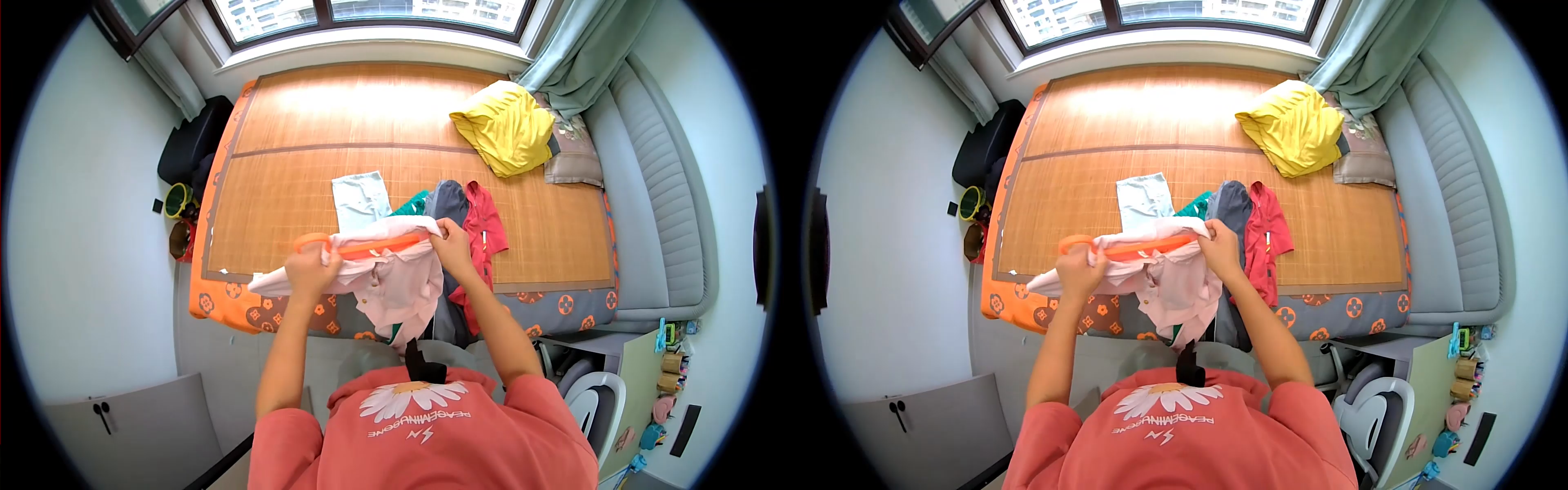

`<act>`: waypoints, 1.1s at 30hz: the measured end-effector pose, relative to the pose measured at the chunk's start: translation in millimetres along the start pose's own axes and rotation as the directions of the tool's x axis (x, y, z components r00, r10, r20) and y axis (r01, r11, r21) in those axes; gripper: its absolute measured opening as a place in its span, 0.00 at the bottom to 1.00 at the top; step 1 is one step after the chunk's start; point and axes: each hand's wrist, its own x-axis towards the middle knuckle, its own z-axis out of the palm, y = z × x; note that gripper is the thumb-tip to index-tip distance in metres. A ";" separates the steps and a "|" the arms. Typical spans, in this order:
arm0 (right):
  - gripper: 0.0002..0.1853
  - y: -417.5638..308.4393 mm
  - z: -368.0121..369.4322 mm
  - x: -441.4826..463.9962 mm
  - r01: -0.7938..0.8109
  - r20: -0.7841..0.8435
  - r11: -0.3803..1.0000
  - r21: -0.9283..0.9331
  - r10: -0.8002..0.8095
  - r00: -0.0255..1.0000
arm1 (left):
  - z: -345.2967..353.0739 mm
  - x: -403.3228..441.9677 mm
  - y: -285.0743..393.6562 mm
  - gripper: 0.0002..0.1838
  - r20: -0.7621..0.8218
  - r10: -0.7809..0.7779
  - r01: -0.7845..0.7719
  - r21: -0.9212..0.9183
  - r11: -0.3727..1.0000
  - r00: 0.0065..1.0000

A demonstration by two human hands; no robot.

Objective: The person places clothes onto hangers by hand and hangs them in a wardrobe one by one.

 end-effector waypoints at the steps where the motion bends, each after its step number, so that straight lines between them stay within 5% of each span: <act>1: 0.11 -3.7 0.4 0.9 0.067 -0.031 0.996 -0.067 -0.069 0.997 | 1.1 1.9 4.5 0.11 0.037 0.071 -0.073 0.050 0.996 0.997; 7: 0.15 -46.7 16.7 -4.7 0.294 -0.046 0.922 -0.251 -0.315 0.948 | 13.3 13.5 31.5 0.12 -0.048 0.008 -0.011 -0.064 0.998 0.999; 12: 0.15 -90.7 61.9 -34.7 0.389 0.113 0.893 -0.227 -0.373 0.921 | 21.6 21.0 37.4 0.14 0.144 -0.072 0.082 -0.065 0.995 0.987; 15: 0.18 -122.3 46.5 -27.2 0.494 0.188 0.565 -0.661 -0.512 0.838 | 7.0 26.2 22.9 0.15 0.080 -0.158 0.171 -0.189 0.967 0.984; 16: 0.19 -116.2 48.4 -18.4 0.581 0.110 0.507 -0.637 -0.686 0.719 | 2.0 26.3 18.5 0.15 0.082 -0.194 0.208 -0.249 0.946 0.978; 19: 0.18 -115.1 58.4 -14.5 0.675 0.342 0.496 -0.546 -0.604 0.720 | -18.1 32.1 21.4 0.15 0.100 -0.203 0.223 -0.276 0.935 0.974; 21: 0.15 -120.6 64.1 -11.0 0.758 0.390 0.439 -0.483 -0.667 0.635 | -32.3 34.2 30.5 0.16 0.046 -0.182 0.187 -0.301 0.935 0.982; 24: 0.13 -127.5 79.0 -7.3 0.889 0.410 0.329 -0.319 -0.797 0.442 | -63.6 14.3 23.4 0.18 -0.018 -0.173 0.164 -0.239 0.957 0.985; 28: 0.10 -151.3 85.9 -13.1 0.941 0.381 0.281 -0.187 -0.862 0.333 | -99.8 -25.4 5.4 0.21 -0.254 -0.160 0.153 -0.046 0.987 0.954; 33: 0.10 -164.1 95.3 -46.7 0.974 0.430 0.221 0.049 -0.885 0.179 | -146.2 -106.0 36.5 0.18 -0.446 -0.345 0.447 0.146 0.883 0.826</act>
